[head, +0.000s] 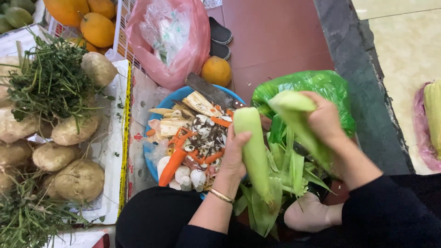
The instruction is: Peeling husks and silk from ears of corn and trimming the ends with a knife.
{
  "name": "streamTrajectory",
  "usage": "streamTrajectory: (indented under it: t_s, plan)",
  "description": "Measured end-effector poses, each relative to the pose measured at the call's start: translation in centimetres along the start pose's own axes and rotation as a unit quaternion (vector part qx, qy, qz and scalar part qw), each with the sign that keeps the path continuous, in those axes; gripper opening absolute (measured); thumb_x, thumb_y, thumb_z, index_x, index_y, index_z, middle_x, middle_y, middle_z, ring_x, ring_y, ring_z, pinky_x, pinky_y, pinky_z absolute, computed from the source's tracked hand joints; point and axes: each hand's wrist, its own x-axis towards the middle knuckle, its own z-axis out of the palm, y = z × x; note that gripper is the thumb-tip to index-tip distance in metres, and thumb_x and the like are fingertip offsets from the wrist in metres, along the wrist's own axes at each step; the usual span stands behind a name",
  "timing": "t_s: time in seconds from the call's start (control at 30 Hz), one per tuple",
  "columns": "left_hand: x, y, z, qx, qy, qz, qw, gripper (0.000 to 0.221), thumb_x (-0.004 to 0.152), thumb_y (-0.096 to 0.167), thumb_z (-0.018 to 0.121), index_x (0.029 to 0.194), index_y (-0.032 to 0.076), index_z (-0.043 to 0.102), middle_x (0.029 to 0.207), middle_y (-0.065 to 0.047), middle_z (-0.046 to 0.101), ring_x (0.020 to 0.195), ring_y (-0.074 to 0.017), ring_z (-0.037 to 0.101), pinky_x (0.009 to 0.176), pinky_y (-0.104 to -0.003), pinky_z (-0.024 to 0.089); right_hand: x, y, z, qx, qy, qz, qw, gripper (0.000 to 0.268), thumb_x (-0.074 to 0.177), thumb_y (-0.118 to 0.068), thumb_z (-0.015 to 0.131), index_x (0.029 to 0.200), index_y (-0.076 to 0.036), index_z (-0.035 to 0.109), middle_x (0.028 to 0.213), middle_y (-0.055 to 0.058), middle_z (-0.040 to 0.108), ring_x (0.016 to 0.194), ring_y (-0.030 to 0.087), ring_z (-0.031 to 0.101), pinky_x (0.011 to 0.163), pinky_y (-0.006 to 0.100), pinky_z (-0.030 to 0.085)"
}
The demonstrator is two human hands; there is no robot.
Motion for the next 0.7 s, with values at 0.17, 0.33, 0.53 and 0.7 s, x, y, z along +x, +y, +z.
streamTrajectory:
  t_s: [0.17, 0.33, 0.53, 0.7]
  plan:
    - [1.0, 1.6, -0.7, -0.100, -0.054, -0.005, 0.994, 0.056, 0.074, 0.033, 0.079, 0.124, 0.020, 0.060, 0.099, -0.022, 0.072, 0.082, -0.0348, 0.074, 0.067, -0.055, 0.066, 2.9, 9.8, -1.4, -0.195, -0.082, 0.057, 0.976, 0.064, 0.084, -0.012, 0.059, 0.142, -0.041, 0.061, 0.125, 0.016, 0.072, 0.119, 0.040, 0.065, 0.103, 0.050, 0.050]
    - [3.5, 0.8, -2.2, -0.140, -0.034, -0.027, 0.989, 0.052, 0.079, 0.041, 0.077, 0.121, 0.013, 0.065, 0.110, -0.026, 0.074, 0.091, -0.0358, 0.075, 0.079, -0.059, 0.064, -1.4, -1.1, -0.7, -0.262, -0.325, 0.140, 0.898, 0.086, 0.080, 0.008, 0.065, 0.157, -0.025, 0.044, 0.144, 0.025, 0.062, 0.131, 0.039, 0.063, 0.113, 0.047, 0.049]
    - [4.0, 0.6, -1.5, -0.132, 0.007, 0.023, 0.991, 0.044, 0.086, 0.042, 0.077, 0.118, 0.013, 0.068, 0.108, -0.021, 0.076, 0.088, -0.0322, 0.076, 0.078, -0.056, 0.066, -1.4, -0.3, 0.2, 0.113, -0.234, 0.111, 0.959, 0.067, 0.084, -0.013, 0.079, 0.148, -0.014, 0.058, 0.119, 0.015, 0.066, 0.111, 0.023, 0.062, 0.099, 0.043, 0.052]
    - [4.8, 0.2, -2.3, -0.208, 0.038, 0.003, 0.977, 0.048, 0.088, 0.045, 0.076, 0.117, 0.008, 0.066, 0.109, -0.024, 0.074, 0.091, -0.0387, 0.075, 0.087, -0.059, 0.064, -4.0, -2.2, 1.4, 0.187, -0.294, 0.113, 0.930, 0.058, 0.085, -0.008, 0.076, 0.142, -0.011, 0.064, 0.108, 0.016, 0.071, 0.102, 0.021, 0.065, 0.092, 0.040, 0.056]
